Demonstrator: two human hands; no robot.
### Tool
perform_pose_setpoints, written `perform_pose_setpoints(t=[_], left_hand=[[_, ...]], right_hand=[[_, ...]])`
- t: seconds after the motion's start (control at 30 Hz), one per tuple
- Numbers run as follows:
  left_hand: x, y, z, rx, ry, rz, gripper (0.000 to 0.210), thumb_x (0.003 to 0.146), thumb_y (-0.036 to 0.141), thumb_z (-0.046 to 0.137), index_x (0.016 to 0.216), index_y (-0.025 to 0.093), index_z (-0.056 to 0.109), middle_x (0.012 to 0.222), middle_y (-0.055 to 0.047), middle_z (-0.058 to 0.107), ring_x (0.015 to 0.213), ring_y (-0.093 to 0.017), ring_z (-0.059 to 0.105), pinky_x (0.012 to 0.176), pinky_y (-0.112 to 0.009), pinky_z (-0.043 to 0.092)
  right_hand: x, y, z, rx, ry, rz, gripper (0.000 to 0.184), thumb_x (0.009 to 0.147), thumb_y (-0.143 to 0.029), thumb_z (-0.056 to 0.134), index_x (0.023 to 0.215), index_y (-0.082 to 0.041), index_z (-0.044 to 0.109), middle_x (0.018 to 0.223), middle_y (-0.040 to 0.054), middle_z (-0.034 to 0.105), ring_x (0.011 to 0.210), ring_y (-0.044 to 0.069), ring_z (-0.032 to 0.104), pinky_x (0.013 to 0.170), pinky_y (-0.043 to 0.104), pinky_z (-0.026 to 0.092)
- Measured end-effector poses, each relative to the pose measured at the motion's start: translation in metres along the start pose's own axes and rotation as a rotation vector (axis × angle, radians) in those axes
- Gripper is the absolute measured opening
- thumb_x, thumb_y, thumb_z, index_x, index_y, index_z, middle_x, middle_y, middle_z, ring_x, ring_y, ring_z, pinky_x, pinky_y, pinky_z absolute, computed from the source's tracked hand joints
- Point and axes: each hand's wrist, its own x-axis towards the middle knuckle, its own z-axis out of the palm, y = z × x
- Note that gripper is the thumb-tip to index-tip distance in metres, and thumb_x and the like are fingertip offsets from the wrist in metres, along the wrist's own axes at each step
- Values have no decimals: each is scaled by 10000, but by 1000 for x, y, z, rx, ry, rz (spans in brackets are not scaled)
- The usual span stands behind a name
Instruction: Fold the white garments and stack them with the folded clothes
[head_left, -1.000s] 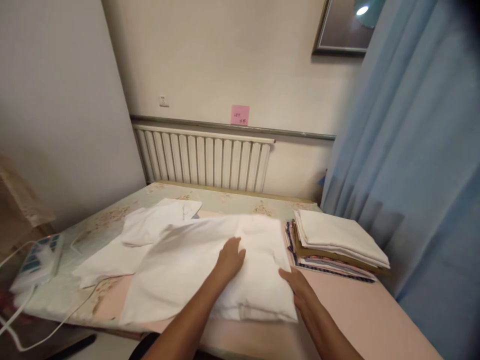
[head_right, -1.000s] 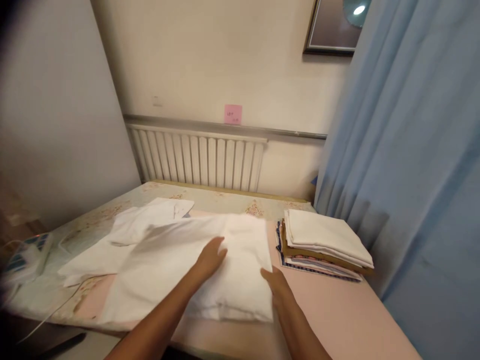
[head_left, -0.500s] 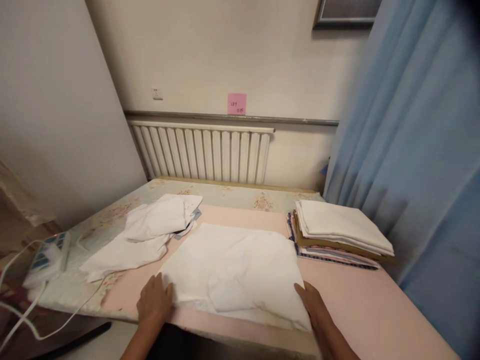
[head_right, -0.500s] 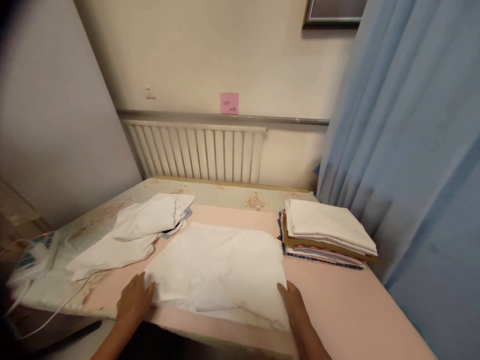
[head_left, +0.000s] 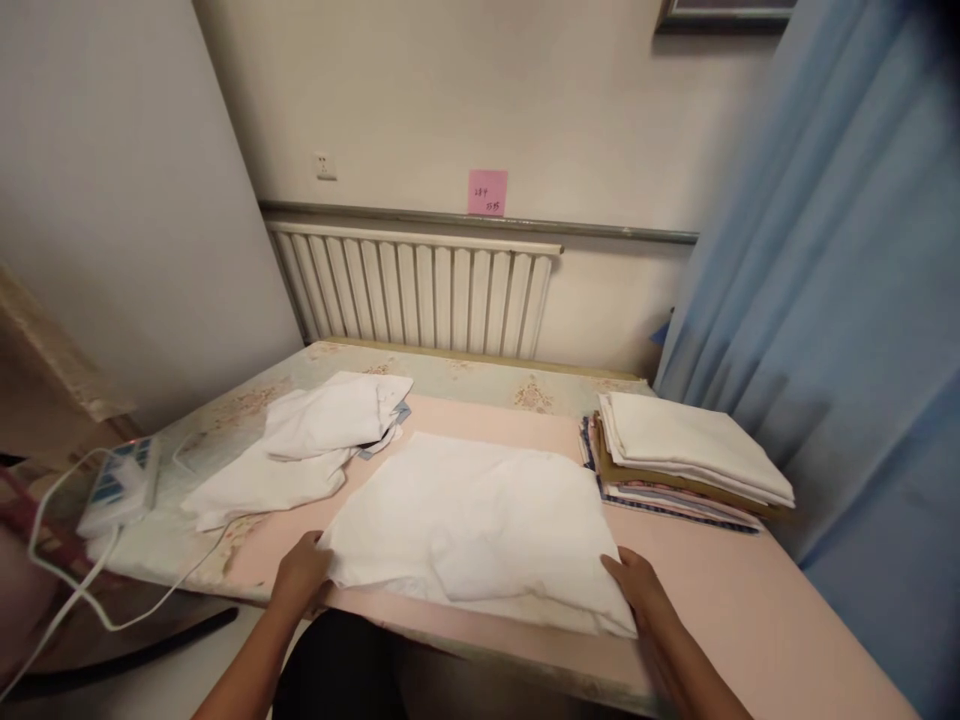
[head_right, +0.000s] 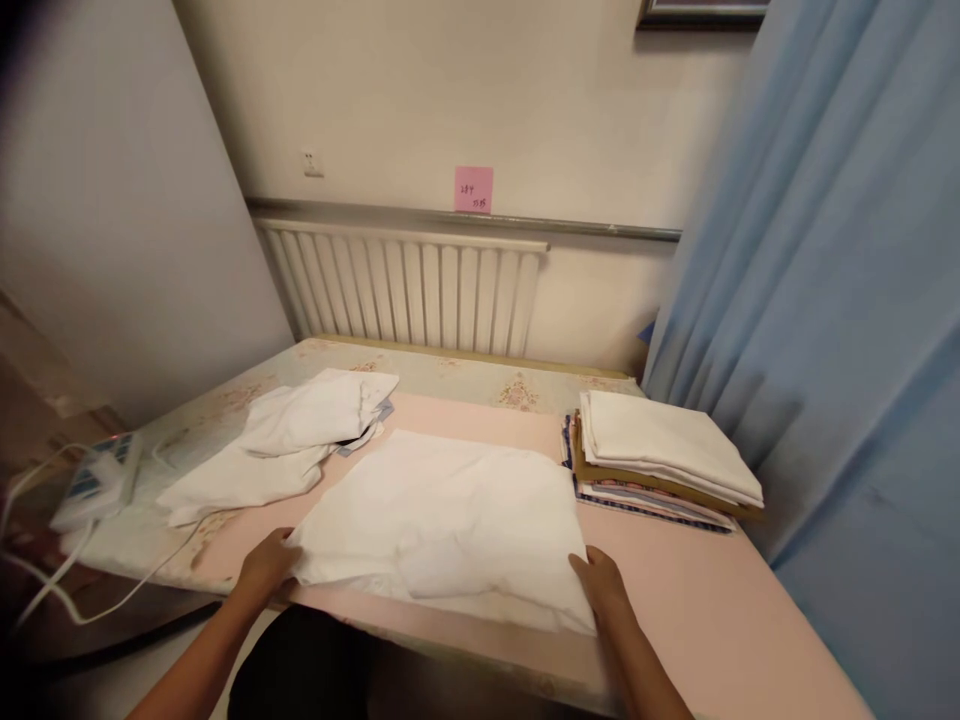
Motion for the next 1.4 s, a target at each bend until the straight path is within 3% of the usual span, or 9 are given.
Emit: perform_pose_setpoints(t=[0.2,0.37,0.5,0.6,0.7,0.83,0.93,1.07,1.4], left_hand=[[-3,-7,-5,-195,-38,-41,286,695,232,564,966,147,604,976,-122,688,993,-299,641,813,-353,497],[-28,-18,-16,-457,-74,-92,424,874,406,444,1203,150,524,1078,-100,659,828,-176,669,656,-282,554],[-54,-30,-31,-878,-176,-125,550,756,349,658,1260,202,496,1065,-73,659,781,-146,677,716,-287,577],[-69,-36,-38,-991,-270,-108,585,605,252,756,1157,218,564,1131,-81,655,878,-198,698,776,-297,571],[-77,-37,-37,-944,-288,-76,597,556,274,767,1119,203,584,1081,-82,675,911,-237,699,799,-323,562],[-71,-38,-29,-785,-331,-50,514,614,334,688,1090,176,575,763,-18,690,783,-207,703,743,-314,549],[-58,-40,-27,-634,-225,-34,444,707,416,569,1074,168,551,631,18,632,584,-164,647,596,-286,512],[-42,-40,-31,-371,-55,9,422,724,449,529,1030,161,566,632,25,596,520,-145,574,517,-269,446],[-23,-34,-32,-68,-91,130,120,617,277,599,665,202,519,580,58,505,626,-144,517,573,-239,331]], right_hand=[[3,1,-8,-203,-6,-18,191,680,-340,525,667,-186,639,764,83,700,759,237,633,682,293,431],[1,4,-6,-278,-27,-29,250,737,-370,492,766,-179,650,847,97,710,803,237,644,702,287,433],[1,10,-4,-307,-6,-27,307,769,-394,458,847,-176,658,901,94,716,842,234,653,721,279,442],[1,14,-3,-313,8,-26,313,773,-404,448,853,-183,655,924,90,717,873,238,654,739,278,445],[1,16,-3,-319,-9,-36,337,774,-424,441,869,-178,650,948,98,715,886,249,651,748,289,445],[0,17,-4,-306,-14,-41,345,767,-443,439,863,-186,648,935,97,717,872,252,652,740,291,445],[-1,18,-3,-297,-3,-48,351,760,-453,428,850,-191,645,915,95,717,856,250,653,735,292,447],[0,20,-2,-296,-8,-44,391,749,-465,406,879,-180,640,930,107,714,857,251,652,729,294,450],[1,19,-3,-323,-26,-33,434,744,-481,383,895,-168,643,932,114,710,864,253,649,727,295,451]])
